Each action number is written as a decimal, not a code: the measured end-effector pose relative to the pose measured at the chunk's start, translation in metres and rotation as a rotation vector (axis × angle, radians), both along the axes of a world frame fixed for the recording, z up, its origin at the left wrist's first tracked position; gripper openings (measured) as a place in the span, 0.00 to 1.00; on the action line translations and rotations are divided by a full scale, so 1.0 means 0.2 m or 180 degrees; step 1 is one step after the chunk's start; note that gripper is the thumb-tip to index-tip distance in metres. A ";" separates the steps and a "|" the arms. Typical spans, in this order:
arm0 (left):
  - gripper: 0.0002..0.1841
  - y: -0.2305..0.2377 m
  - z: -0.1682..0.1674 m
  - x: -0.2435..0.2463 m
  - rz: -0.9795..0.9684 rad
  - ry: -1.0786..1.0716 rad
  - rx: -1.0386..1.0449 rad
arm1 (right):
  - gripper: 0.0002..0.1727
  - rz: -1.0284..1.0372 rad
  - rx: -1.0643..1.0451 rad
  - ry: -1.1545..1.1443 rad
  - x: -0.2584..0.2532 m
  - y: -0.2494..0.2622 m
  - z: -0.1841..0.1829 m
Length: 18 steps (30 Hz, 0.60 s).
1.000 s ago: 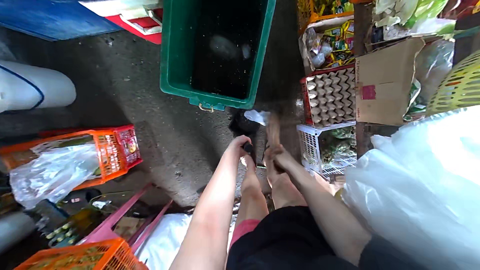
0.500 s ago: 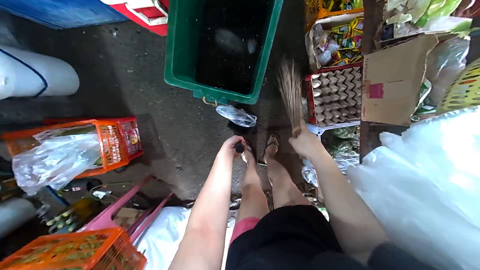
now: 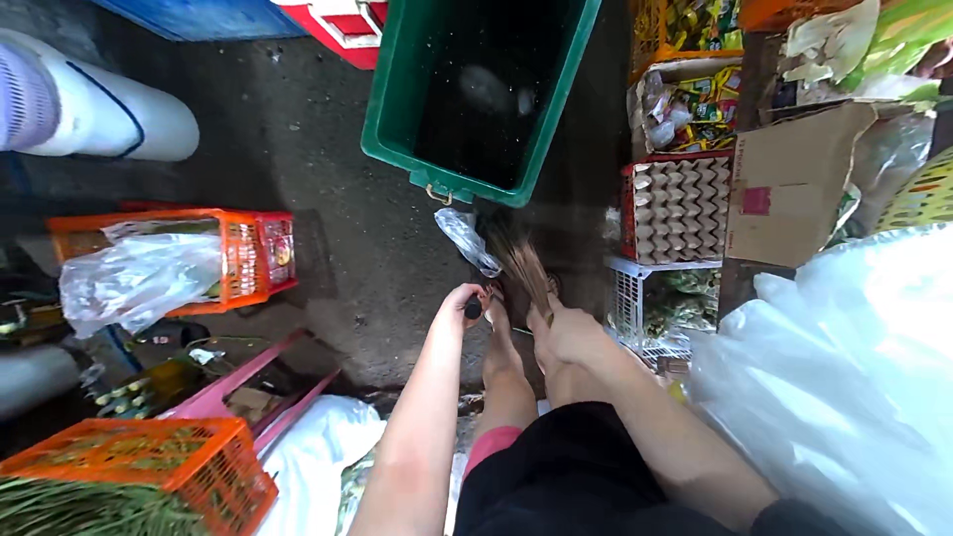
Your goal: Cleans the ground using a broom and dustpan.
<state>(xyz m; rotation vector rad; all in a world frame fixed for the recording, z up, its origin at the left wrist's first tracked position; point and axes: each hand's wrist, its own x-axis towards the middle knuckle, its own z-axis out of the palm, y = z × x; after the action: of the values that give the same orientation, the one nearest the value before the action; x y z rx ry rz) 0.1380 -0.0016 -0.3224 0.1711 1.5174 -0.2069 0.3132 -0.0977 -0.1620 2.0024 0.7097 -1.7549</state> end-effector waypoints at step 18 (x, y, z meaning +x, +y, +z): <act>0.12 -0.29 0.25 -0.48 0.1429 -0.0811 0.0011 | 0.53 0.1309 0.0135 0.0293 -0.46 -0.21 -0.17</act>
<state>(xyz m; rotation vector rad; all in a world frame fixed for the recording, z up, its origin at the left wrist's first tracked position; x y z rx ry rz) 0.0411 -0.0598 -0.2730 -0.1382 1.2652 0.1710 0.2211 -0.1396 -0.1952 1.6582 1.1067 -1.5996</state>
